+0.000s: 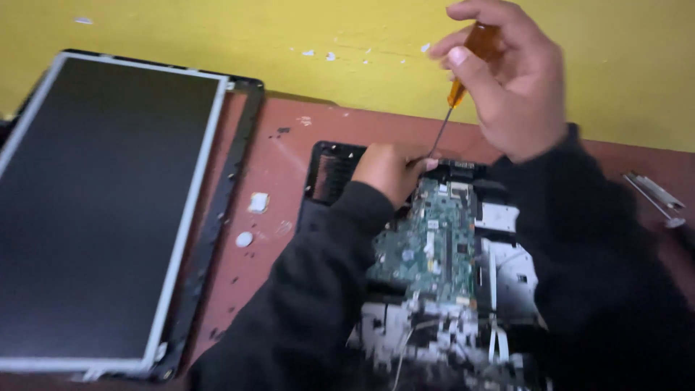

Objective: The person uses a screwdriver to remove screws from the motherboard area of a disassembled laptop. They then use their hands to disconnect cables and remove components from the laptop chassis.

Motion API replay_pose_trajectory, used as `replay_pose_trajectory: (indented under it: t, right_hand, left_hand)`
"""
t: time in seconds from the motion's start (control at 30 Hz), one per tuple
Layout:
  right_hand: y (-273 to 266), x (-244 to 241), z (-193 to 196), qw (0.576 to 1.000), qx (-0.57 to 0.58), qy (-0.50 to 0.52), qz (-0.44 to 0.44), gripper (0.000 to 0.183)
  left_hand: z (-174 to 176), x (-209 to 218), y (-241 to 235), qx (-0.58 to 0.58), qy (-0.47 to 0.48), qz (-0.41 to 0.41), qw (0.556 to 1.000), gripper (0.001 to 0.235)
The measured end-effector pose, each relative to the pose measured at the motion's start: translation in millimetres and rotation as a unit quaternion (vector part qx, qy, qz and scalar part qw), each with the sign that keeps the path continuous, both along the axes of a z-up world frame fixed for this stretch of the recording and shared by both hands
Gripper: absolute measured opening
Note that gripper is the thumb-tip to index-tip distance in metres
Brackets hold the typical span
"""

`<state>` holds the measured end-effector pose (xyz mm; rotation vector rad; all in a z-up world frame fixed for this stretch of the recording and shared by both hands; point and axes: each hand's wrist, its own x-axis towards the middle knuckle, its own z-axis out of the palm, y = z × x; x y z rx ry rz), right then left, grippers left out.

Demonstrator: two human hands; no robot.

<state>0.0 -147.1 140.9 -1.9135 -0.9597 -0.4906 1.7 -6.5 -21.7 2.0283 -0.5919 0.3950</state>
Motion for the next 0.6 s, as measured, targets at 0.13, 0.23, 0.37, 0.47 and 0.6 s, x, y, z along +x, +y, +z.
replay_pose_trajectory:
  t: [0.13,0.23,0.37,0.47,0.6]
  right_hand:
    - [-14.0,-5.1,7.9,0.995,-0.066,-0.046,-0.064,0.025]
    - [-19.7,-10.7,15.6,0.988,-0.127,-0.07,-0.044,0.019]
    - [-50.3,26.8,-23.5,0.969,-0.17,0.069,-0.164,0.015]
    - [-53.3,60.2,-45.6,0.892,-0.107,0.31,-0.311,0.027]
    - [-67.6,39.8,-34.6,0.837,-0.233,0.332,-0.367,0.028]
  left_hand:
    - [12.4,-4.3,3.2,-0.003,0.069,-0.037,0.997,0.019]
    - [13.9,-7.2,4.3,-0.015,0.071,-0.041,0.997,0.017]
    - [19.3,-11.1,6.2,-0.013,0.069,-0.048,0.996,0.02]
    - [15.9,-11.5,4.4,0.011,0.089,-0.037,0.995,0.022]
    - [15.9,-9.9,3.3,-0.007,0.082,-0.044,0.996,0.02]
